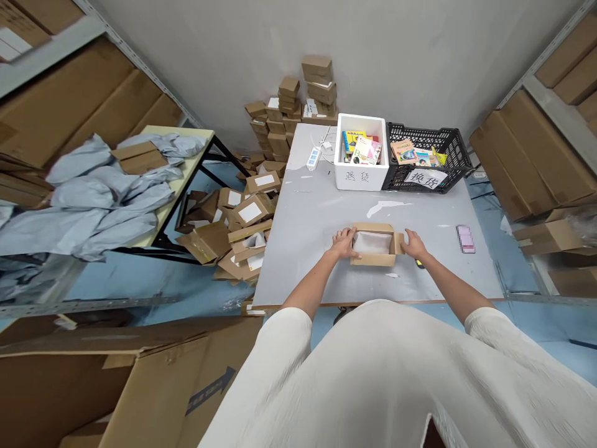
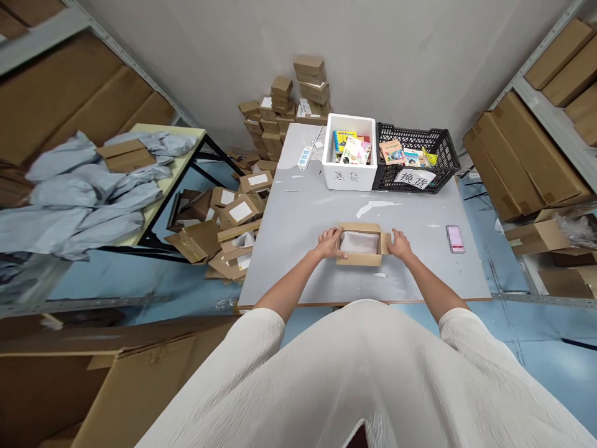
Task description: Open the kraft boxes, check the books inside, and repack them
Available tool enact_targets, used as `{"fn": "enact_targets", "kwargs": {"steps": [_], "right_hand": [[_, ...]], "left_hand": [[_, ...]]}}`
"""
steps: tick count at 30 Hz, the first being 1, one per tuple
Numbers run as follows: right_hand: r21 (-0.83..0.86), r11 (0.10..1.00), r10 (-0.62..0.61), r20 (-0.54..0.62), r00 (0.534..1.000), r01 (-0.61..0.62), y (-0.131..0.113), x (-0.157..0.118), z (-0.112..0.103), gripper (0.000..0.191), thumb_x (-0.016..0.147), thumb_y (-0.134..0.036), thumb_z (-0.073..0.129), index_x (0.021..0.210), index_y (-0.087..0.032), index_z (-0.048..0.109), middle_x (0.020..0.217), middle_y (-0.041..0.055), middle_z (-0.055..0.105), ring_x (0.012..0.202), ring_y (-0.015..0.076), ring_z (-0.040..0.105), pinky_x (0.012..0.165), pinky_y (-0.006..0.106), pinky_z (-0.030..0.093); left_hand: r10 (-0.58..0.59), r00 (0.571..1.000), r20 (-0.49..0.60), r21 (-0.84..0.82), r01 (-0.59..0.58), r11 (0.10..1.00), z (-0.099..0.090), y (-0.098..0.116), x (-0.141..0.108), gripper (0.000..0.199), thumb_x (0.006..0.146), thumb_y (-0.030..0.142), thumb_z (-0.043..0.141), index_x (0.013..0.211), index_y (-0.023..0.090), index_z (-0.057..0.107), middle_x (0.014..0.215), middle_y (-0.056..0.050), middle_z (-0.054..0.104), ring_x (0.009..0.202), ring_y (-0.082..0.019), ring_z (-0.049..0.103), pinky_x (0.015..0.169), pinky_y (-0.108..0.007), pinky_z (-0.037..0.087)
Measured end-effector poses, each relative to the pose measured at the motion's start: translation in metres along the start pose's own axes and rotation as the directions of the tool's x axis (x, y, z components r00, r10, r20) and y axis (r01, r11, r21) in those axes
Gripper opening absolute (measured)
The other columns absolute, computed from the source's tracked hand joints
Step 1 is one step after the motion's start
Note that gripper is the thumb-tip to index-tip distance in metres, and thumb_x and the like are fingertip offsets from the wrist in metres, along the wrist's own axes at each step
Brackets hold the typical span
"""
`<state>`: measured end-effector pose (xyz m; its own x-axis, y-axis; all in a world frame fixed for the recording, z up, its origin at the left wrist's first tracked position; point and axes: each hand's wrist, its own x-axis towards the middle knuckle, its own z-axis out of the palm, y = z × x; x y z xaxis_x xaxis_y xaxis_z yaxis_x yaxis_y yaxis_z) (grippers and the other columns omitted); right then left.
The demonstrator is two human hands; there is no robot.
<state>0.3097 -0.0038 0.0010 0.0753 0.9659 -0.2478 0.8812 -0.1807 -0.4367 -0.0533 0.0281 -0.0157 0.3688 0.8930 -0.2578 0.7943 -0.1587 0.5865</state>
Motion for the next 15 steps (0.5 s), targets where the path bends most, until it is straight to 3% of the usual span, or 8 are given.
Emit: {"fn": "enact_targets", "kwargs": {"steps": [3,5,7,9,12,15], "right_hand": [[-0.149,0.975,-0.164,0.014,0.986,0.164,-0.028,0.002,-0.013,0.075,0.089,-0.027,0.066,0.162,-0.020,0.051,0.165,0.0229,0.050,0.145,0.0466,0.049,0.121,0.065,0.038],[-0.208,0.924,-0.319,0.044,0.947,0.321,-0.054,0.005,-0.019,0.068,0.089,-0.020,0.067,0.157,-0.019,0.059,0.166,0.0223,0.050,0.149,0.0468,0.044,0.125,0.065,0.031],[-0.220,0.839,-0.479,0.135,0.867,0.497,-0.084,0.008,-0.018,0.058,0.091,-0.014,0.063,0.148,-0.021,0.067,0.159,0.0203,0.057,0.145,0.0433,0.049,0.124,0.061,0.034],[-0.180,0.757,-0.572,0.280,0.771,0.628,-0.113,0.013,-0.008,0.050,0.094,-0.011,0.060,0.141,-0.023,0.072,0.139,0.0182,0.071,0.132,0.0381,0.060,0.119,0.054,0.040],[-0.184,0.657,-0.599,0.462,0.654,0.732,-0.146,0.022,0.015,0.048,0.092,-0.008,0.063,0.136,-0.022,0.073,0.118,0.0144,0.077,0.115,0.0320,0.069,0.105,0.043,0.050],[-0.276,0.523,-0.563,0.599,0.570,0.806,-0.161,0.032,0.037,0.042,0.093,-0.009,0.066,0.132,-0.021,0.073,0.117,0.0136,0.078,0.109,0.0297,0.072,0.095,0.037,0.053]], "left_hand": [[-0.005,1.000,-0.007,-0.009,0.005,1.000,0.001,0.002,-0.002,0.134,0.049,0.052,0.103,0.166,0.035,0.041,0.166,-0.019,0.043,0.144,-0.050,0.045,0.118,-0.061,0.040],[-0.005,1.000,-0.022,-0.030,0.005,1.000,0.002,0.003,-0.004,0.134,0.048,0.050,0.104,0.166,0.036,0.041,0.166,-0.019,0.044,0.144,-0.050,0.045,0.117,-0.061,0.040],[-0.009,0.999,-0.034,-0.042,0.008,0.999,0.003,0.004,-0.007,0.135,0.048,0.050,0.104,0.166,0.037,0.041,0.166,-0.018,0.043,0.144,-0.050,0.045,0.117,-0.060,0.039],[-0.017,0.999,-0.030,-0.032,0.016,0.999,0.002,0.005,-0.010,0.136,0.051,0.051,0.103,0.169,0.037,0.038,0.167,-0.018,0.042,0.144,-0.050,0.044,0.118,-0.060,0.039],[-0.038,0.999,-0.001,-0.002,0.038,0.999,-0.001,0.007,-0.016,0.135,0.058,0.054,0.100,0.173,0.038,0.029,0.170,-0.017,0.038,0.148,-0.047,0.042,0.120,-0.057,0.037],[-0.087,0.996,0.037,0.014,0.086,0.996,-0.007,0.010,-0.022,0.138,0.062,0.058,0.097,0.175,0.041,0.021,0.175,-0.014,0.031,0.153,-0.044,0.038,0.122,-0.052,0.035]]}}
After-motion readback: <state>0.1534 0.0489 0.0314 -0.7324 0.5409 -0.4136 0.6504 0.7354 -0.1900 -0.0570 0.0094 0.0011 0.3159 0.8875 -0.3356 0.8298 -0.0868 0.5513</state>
